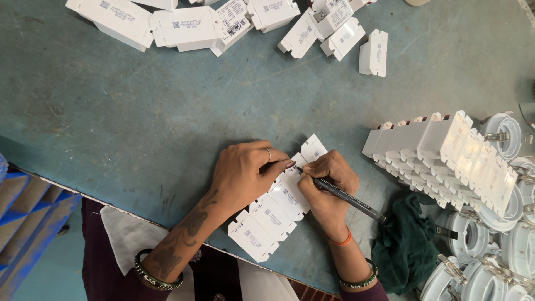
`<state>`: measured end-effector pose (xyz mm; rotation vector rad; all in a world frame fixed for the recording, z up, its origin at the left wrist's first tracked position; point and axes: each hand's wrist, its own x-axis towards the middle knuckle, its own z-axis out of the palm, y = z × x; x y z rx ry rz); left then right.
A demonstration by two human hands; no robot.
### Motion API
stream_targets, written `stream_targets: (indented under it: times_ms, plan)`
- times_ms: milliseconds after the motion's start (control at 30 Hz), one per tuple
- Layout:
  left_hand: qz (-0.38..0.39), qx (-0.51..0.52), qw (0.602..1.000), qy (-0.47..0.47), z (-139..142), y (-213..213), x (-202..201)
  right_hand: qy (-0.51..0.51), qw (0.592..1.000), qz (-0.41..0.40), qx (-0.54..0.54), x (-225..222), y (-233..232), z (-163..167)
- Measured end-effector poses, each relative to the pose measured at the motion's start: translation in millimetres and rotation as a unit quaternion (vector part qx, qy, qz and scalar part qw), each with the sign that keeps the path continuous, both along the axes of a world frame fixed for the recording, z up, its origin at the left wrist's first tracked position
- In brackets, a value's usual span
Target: The person wipes small white plastic electrical components with a dark cloth, then uses a black marker to write on them. The person stacks the labeled components into a neat pile on the table.
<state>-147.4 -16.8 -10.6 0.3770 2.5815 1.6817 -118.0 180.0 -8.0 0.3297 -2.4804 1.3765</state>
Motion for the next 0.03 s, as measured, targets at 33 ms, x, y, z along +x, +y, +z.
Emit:
stream_targets:
  times_ms: [33]
  plan:
    - [-0.001,0.0,1.0,0.0,0.3,-14.9,-5.1,-0.005,1.0,-0.002,-0.009,0.5,1.3,-0.2]
